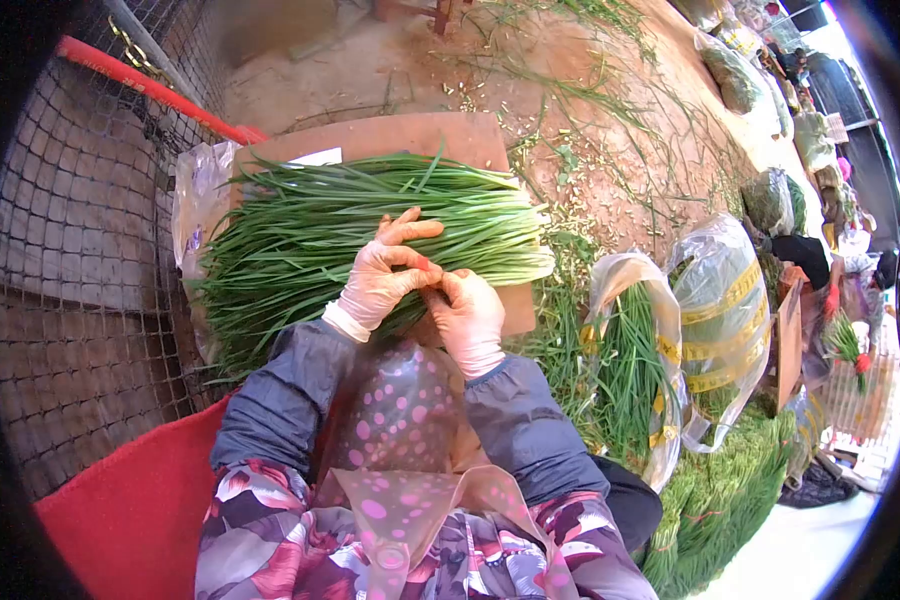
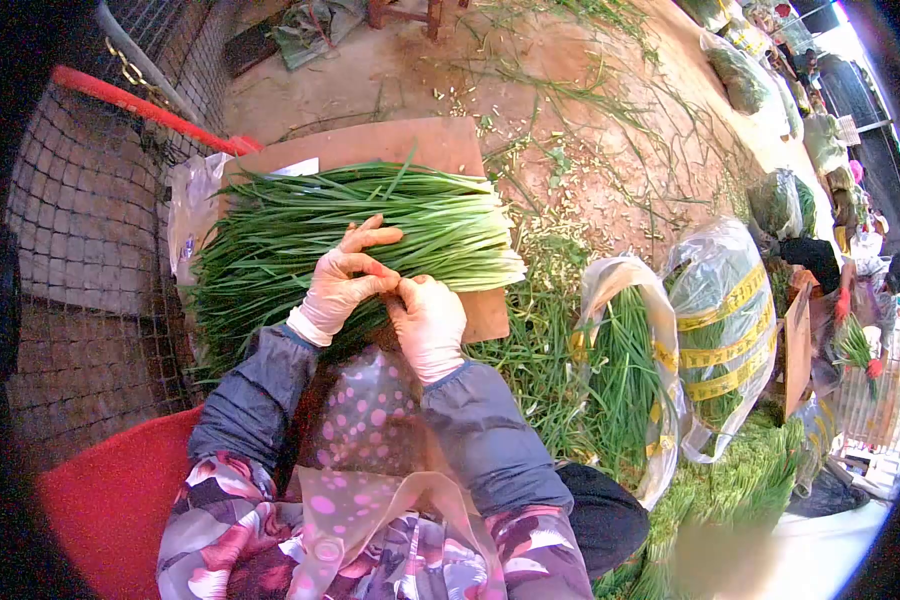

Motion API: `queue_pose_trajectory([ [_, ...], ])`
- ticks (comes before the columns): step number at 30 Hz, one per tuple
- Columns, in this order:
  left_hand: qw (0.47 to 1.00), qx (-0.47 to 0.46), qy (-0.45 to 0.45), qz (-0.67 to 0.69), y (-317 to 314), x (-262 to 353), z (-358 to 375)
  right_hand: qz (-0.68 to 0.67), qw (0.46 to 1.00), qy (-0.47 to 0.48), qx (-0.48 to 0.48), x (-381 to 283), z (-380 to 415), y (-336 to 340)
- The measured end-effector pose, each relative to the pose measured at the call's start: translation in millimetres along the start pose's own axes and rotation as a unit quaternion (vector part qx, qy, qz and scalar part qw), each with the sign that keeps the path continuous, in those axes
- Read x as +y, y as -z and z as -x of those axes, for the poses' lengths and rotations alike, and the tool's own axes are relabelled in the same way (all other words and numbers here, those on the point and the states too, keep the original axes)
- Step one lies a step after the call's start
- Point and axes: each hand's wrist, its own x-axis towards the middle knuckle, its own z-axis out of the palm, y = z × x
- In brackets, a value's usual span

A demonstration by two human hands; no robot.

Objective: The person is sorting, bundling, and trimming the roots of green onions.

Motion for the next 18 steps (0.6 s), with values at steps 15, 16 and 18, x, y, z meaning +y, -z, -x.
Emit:
queue_pose_trajectory([
  [15,0.957,0.067,-0.149,-0.241,16,64,-70,0.051,0.968,0.208,-0.132,42,-91,30],
  [16,0.953,0.051,-0.165,-0.247,10,54,-92,0.047,0.968,0.205,-0.134,44,-89,29],
  [18,0.922,-0.003,-0.143,-0.359,-6,25,-136,0.032,0.974,0.192,-0.117,44,-84,30],
])
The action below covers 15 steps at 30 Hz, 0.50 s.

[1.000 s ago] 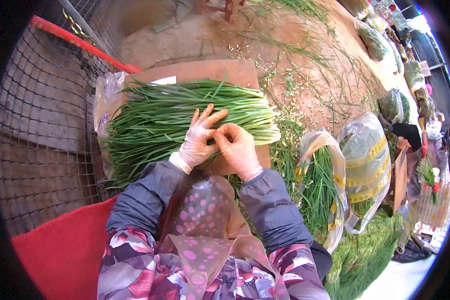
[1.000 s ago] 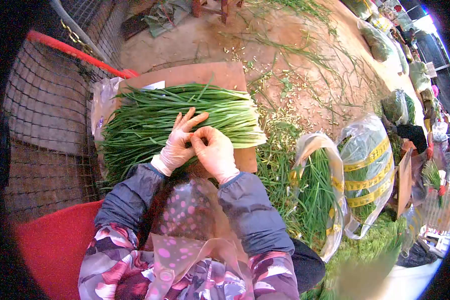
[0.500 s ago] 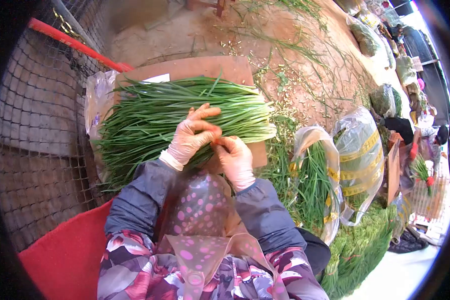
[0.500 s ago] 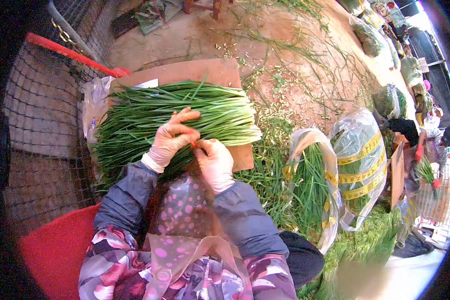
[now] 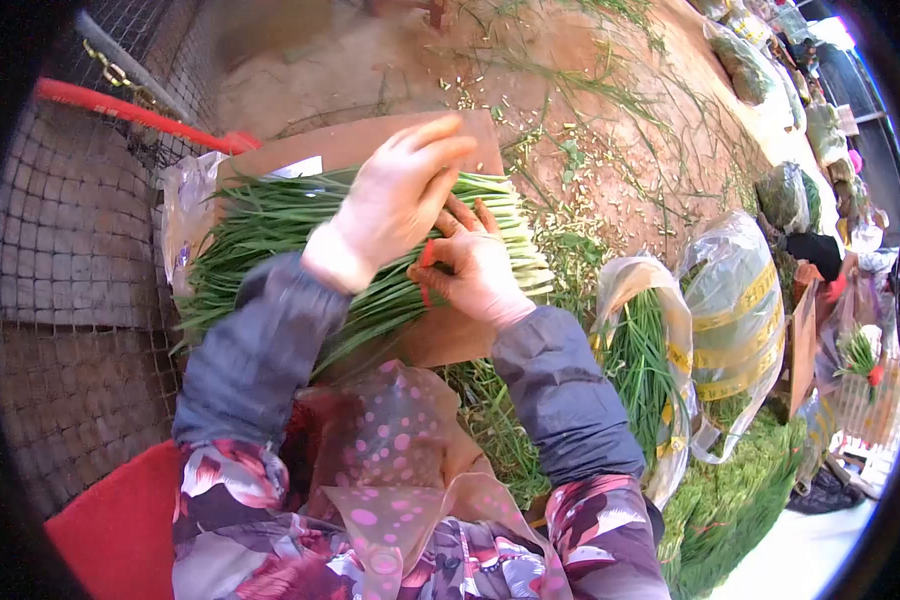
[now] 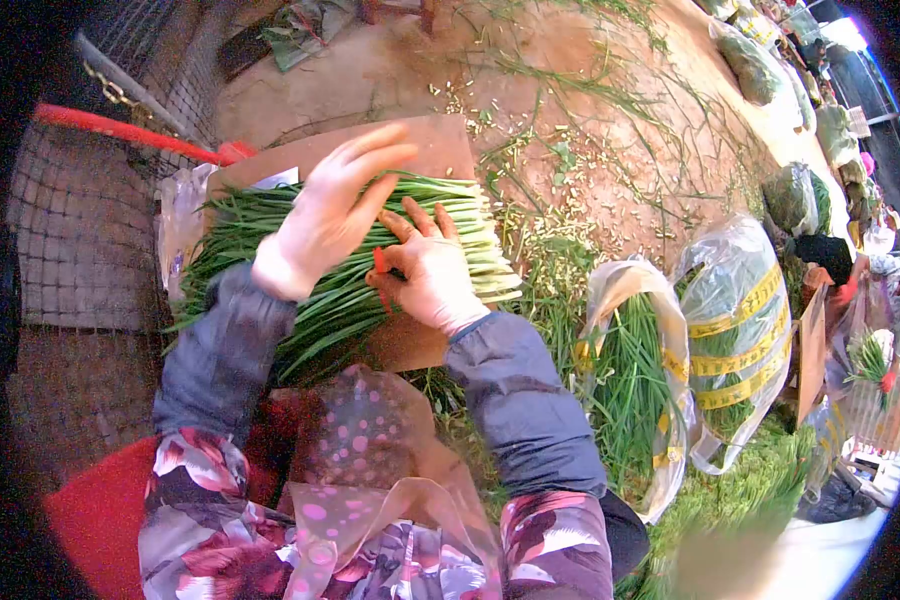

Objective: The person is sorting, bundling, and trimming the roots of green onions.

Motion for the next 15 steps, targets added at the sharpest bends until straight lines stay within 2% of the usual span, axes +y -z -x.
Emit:
queue_pose_trajectory([
  [1,0.993,-0.062,0.02,-0.103,-23,-11,-11,0.006,1.0,0.007,0.008,2,2,-3],
  [3,0.945,-0.225,0.1,-0.216,-52,-26,-18,-0.011,0.999,0.03,0.037,7,7,-4],
  [6,0.932,-0.274,0.15,-0.185,-59,-29,-6,-0.065,0.994,0.041,0.073,12,16,-7],
  [8,0.942,-0.264,0.127,-0.165,-51,-28,13,-0.096,0.989,0.04,0.107,12,30,-14],
  [10,0.965,-0.213,0.074,-0.136,-41,-18,31,-0.151,0.974,0.042,0.165,8,41,-14],
  [11,0.974,-0.183,0.046,-0.129,-36,-10,43,-0.154,0.973,0.042,0.165,-1,48,-12],
  [13,0.976,-0.194,0.041,-0.092,-23,10,66,-0.023,0.996,-0.011,0.084,-29,60,0],
  [14,0.983,-0.16,0.028,-0.081,-22,18,83,0.028,0.999,-0.005,0.031,-40,64,6],
  [15,0.99,-0.127,0.014,-0.068,-21,27,97,0.027,0.999,-0.002,0.032,-48,61,14],
])
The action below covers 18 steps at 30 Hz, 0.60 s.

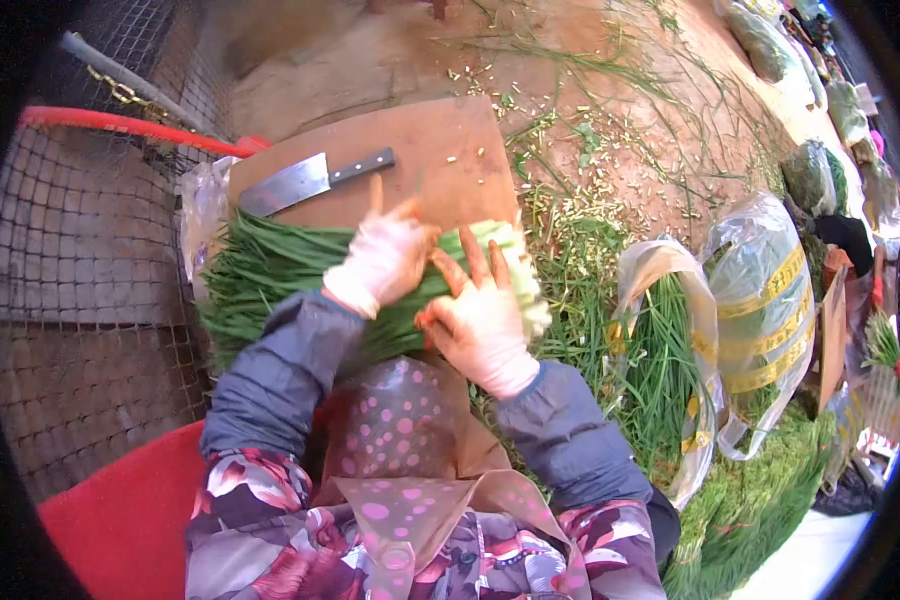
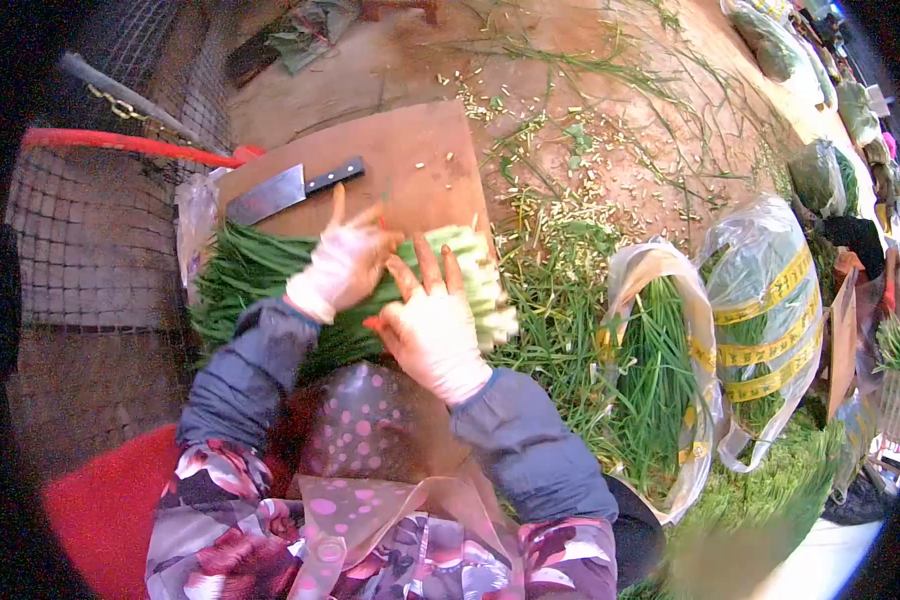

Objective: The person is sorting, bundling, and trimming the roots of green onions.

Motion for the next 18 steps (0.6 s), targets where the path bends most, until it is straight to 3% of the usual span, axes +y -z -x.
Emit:
queue_pose_trajectory([
  [2,1.0,0.016,0.006,-0.001,2,9,17,0.099,0.989,0.048,-0.099,-9,-3,13],
  [6,0.999,0.005,0.012,-0.042,4,17,23,0.032,0.984,0.03,-0.172,14,0,1],
  [9,0.992,0.023,0.074,-0.101,12,16,25,0.029,0.989,0.014,-0.145,16,2,-7],
  [10,0.986,-0.034,0.122,-0.109,19,12,28,0.026,0.989,0.013,-0.145,17,2,-8],
  [12,0.983,-0.002,0.16,-0.094,15,3,42,0.031,0.988,0.02,-0.15,18,-2,-6],
  [18,0.985,0.018,0.115,-0.13,26,1,42,0.031,0.975,0.032,-0.219,26,-25,-2],
])
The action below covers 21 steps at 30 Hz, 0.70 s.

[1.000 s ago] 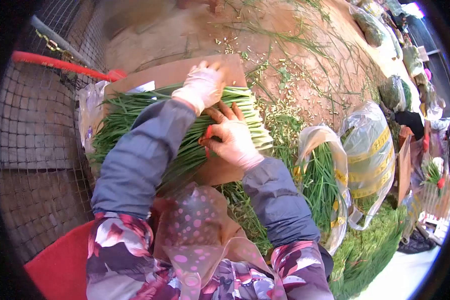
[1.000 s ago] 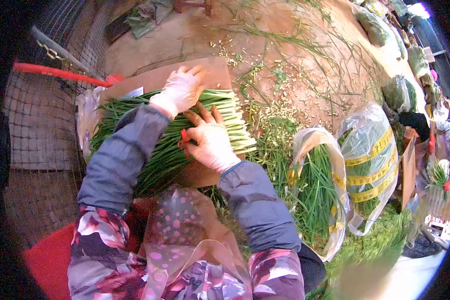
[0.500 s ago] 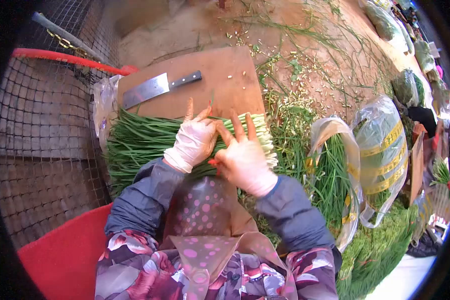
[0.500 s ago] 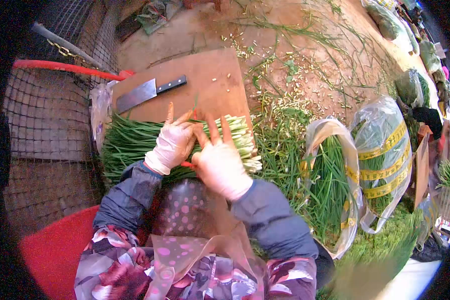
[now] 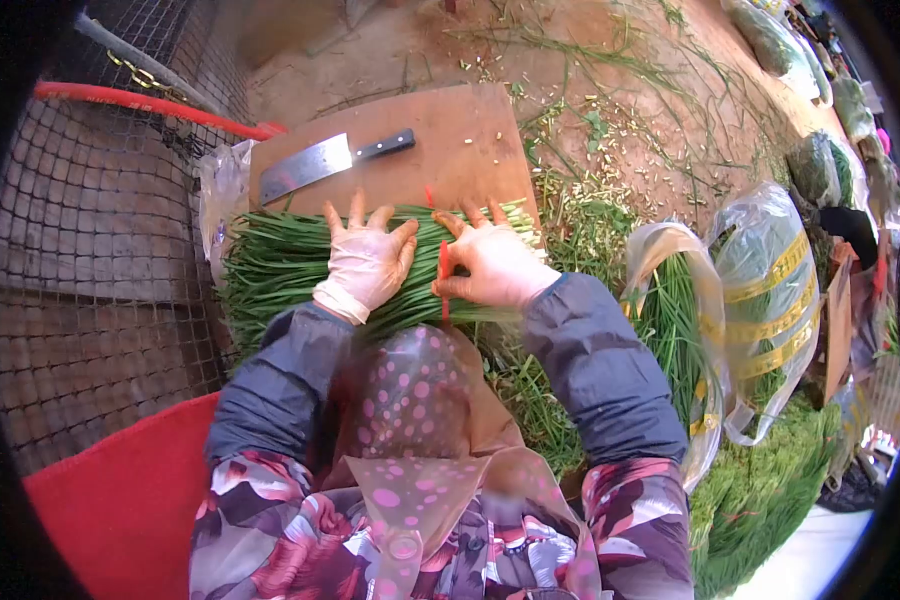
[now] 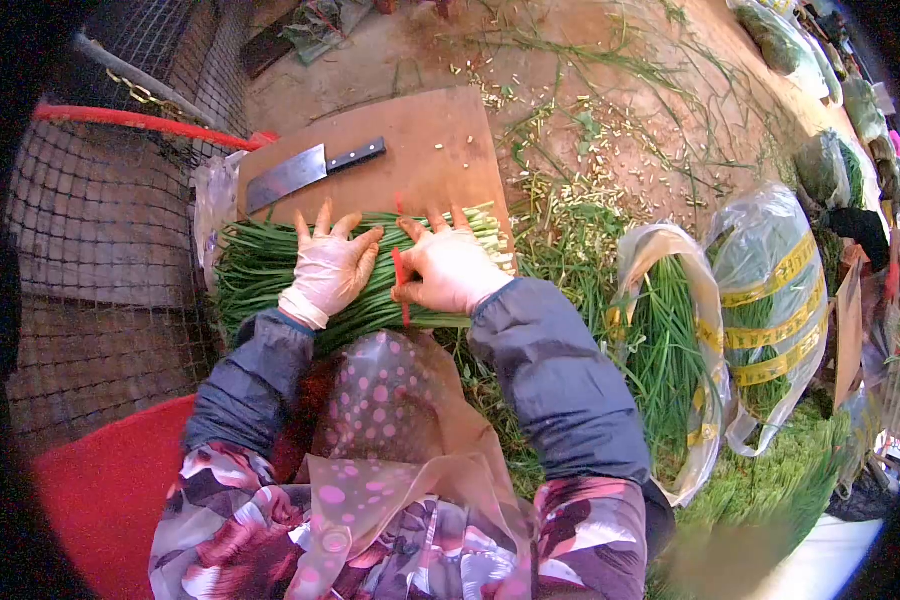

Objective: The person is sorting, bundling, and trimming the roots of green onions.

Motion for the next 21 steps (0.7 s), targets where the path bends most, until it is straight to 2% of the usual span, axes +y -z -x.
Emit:
queue_pose_trajectory([
  [2,0.99,-0.027,-0.106,-0.092,29,0,-25,-0.023,1.0,-0.011,0.005,3,0,-3],
  [3,0.992,0.033,-0.104,-0.057,36,5,-41,-0.028,0.999,-0.009,0.013,4,-1,-6],
  [4,0.992,0.033,-0.106,-0.057,28,8,-57,-0.029,0.999,-0.01,0.014,5,0,-7],
  [5,0.989,0.067,-0.025,0.127,17,8,-74,-0.031,0.999,-0.017,0.021,4,0,-7],
  [6,0.945,0.098,0.058,0.305,5,8,-87,-0.033,0.999,-0.023,0.029,3,1,-7],
  [9,0.948,0.135,0.196,0.211,-76,-5,-77,-0.033,0.999,-0.012,0.039,2,3,-7],
  [10,0.927,0.049,0.302,0.219,-98,-15,-64,-0.035,0.999,-0.012,0.04,3,6,-7],
  [12,0.903,-0.006,0.356,0.243,-78,0,-58,-0.045,0.997,-0.003,0.059,4,7,-11],
  [13,0.902,-0.011,0.36,0.239,-71,4,-56,-0.045,0.997,-0.004,0.065,4,9,-14],
  [15,0.887,-0.156,0.351,0.257,-66,5,-62,-0.05,0.996,0.0,0.067,7,8,-14],
  [21,0.891,-0.126,0.334,0.28,-61,11,-65,-0.066,0.995,0.002,0.075,6,11,-14],
])
